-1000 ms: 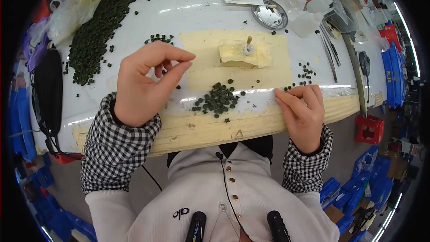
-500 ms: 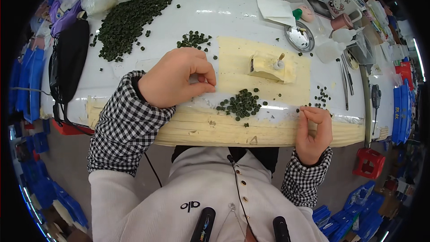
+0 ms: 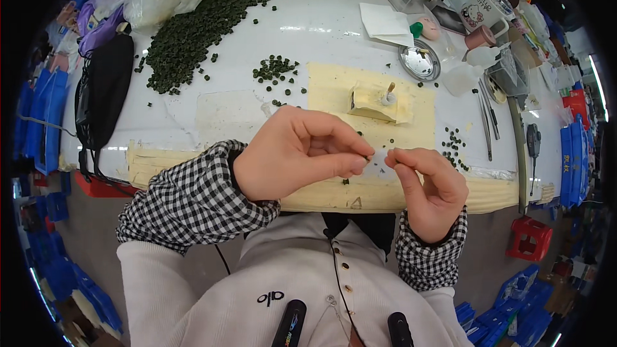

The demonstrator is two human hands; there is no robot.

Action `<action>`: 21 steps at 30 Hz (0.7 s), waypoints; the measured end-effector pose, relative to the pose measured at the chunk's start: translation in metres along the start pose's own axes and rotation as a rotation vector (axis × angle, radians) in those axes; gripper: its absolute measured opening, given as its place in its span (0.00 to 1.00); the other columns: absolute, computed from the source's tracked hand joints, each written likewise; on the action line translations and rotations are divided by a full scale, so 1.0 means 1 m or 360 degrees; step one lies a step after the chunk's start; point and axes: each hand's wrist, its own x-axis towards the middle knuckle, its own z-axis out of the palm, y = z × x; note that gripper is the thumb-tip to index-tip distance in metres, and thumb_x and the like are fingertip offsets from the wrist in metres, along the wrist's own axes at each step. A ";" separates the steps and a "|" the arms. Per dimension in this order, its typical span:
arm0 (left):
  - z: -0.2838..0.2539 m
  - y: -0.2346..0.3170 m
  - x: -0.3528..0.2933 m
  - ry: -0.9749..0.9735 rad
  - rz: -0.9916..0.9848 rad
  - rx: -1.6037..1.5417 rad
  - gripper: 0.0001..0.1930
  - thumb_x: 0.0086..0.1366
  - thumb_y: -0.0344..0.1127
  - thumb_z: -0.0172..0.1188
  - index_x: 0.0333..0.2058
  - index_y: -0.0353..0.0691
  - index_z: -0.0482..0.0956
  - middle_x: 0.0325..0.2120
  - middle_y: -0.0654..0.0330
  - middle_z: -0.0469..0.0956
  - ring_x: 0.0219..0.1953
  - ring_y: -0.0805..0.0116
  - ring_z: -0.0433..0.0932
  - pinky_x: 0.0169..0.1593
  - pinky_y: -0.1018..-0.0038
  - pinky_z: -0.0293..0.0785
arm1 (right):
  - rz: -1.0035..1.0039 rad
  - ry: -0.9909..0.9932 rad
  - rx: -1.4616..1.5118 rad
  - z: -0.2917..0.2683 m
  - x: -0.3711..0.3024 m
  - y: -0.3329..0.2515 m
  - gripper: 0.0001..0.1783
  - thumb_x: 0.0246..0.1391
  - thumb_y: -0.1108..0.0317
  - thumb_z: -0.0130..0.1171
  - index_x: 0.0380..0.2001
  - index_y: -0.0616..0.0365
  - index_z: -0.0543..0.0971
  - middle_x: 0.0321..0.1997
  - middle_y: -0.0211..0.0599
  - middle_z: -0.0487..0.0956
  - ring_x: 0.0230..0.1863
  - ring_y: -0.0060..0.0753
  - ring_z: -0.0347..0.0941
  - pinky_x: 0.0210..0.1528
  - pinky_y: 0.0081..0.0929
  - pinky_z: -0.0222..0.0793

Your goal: The recorder is picking and sorting small green plastic parts on a white assembly board.

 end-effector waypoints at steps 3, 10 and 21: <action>-0.004 0.005 0.017 0.0011 -0.0038 -0.0226 0.09 0.62 0.22 0.59 0.42 0.30 0.77 0.35 0.52 0.82 0.38 0.69 0.82 0.43 0.79 0.79 | 0.0067 0.0078 0.0353 0.012 0.012 0.001 0.10 0.51 0.85 0.58 0.38 0.68 0.79 0.38 0.43 0.82 0.40 0.30 0.79 0.44 0.22 0.73; -0.015 -0.013 0.024 0.0177 -0.0060 -0.0476 0.07 0.63 0.23 0.58 0.41 0.32 0.77 0.36 0.51 0.81 0.38 0.68 0.82 0.42 0.77 0.80 | 0.0106 0.0042 0.0429 0.023 0.026 0.010 0.10 0.54 0.82 0.58 0.41 0.67 0.79 0.41 0.43 0.81 0.43 0.29 0.78 0.46 0.22 0.72; -0.011 -0.012 0.021 0.0140 -0.0137 -0.0452 0.05 0.63 0.23 0.58 0.39 0.31 0.77 0.34 0.52 0.81 0.36 0.68 0.82 0.41 0.77 0.81 | 0.0028 -0.0032 0.0277 0.020 0.030 0.015 0.12 0.50 0.83 0.61 0.39 0.62 0.81 0.36 0.38 0.78 0.39 0.29 0.75 0.42 0.22 0.70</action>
